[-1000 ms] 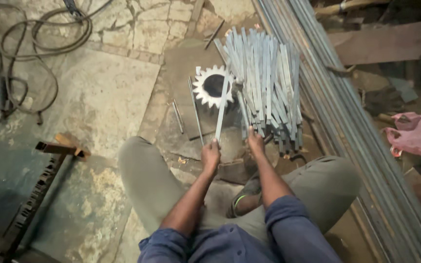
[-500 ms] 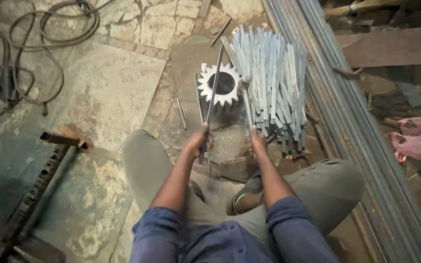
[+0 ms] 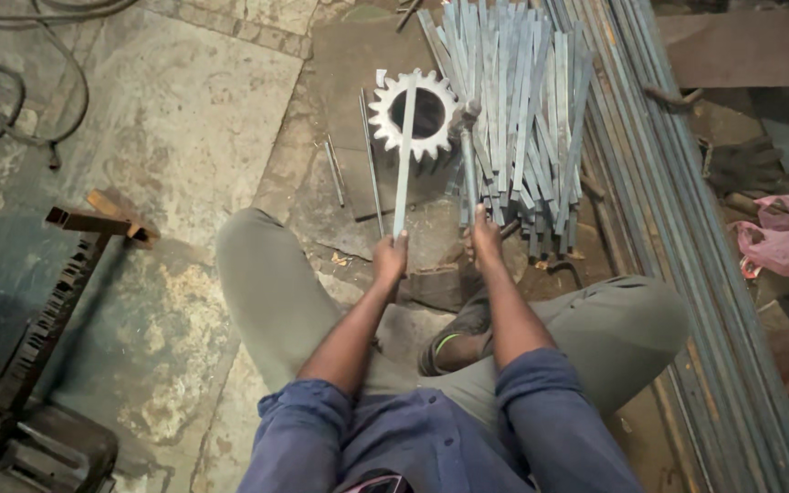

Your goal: The person sits on the floor and repeatedly straightens thin metal rods by striking them with a hammer against a metal gear used as an anvil. The person handles the rods one at a time, striking them multiple times to remove bends before placing them in a pile.

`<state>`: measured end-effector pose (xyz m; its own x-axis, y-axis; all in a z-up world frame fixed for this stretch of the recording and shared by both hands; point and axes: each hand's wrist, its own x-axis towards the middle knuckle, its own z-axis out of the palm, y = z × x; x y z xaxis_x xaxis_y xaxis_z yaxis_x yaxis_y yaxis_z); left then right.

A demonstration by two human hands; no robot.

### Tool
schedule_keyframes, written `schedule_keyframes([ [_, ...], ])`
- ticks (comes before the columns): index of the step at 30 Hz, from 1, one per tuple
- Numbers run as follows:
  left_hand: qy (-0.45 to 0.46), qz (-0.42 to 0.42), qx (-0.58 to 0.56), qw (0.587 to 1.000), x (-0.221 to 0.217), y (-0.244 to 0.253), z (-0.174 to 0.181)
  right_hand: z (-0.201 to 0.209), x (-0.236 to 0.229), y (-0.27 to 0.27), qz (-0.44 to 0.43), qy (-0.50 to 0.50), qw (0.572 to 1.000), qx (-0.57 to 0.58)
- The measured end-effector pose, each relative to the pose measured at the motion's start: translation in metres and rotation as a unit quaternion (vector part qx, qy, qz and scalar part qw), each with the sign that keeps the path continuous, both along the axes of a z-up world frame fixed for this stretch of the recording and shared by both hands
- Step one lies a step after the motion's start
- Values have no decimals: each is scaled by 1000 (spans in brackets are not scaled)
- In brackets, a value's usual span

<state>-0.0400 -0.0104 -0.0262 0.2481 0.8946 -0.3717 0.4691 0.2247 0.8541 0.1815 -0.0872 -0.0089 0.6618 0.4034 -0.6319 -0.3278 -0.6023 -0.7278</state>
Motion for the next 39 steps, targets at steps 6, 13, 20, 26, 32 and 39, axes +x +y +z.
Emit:
schedule_keyframes([
  [6,-187,8,-273,944,12,11,45,2,-2,-3,4,4,1000,-13],
  [13,-460,-61,-372,804,43,41,207,2,-3,-7,-7,36,999,31],
  [20,-571,-120,-362,727,64,48,284,-2,2,-7,-14,54,998,-18],
  [26,-548,-102,-381,737,79,53,279,-21,8,-12,0,-1,1000,7],
  [32,-571,-117,-388,714,77,55,270,-30,10,-15,-2,28,999,34],
  [39,-633,-103,-422,641,80,52,262,-27,7,-16,-14,5,1000,8],
])
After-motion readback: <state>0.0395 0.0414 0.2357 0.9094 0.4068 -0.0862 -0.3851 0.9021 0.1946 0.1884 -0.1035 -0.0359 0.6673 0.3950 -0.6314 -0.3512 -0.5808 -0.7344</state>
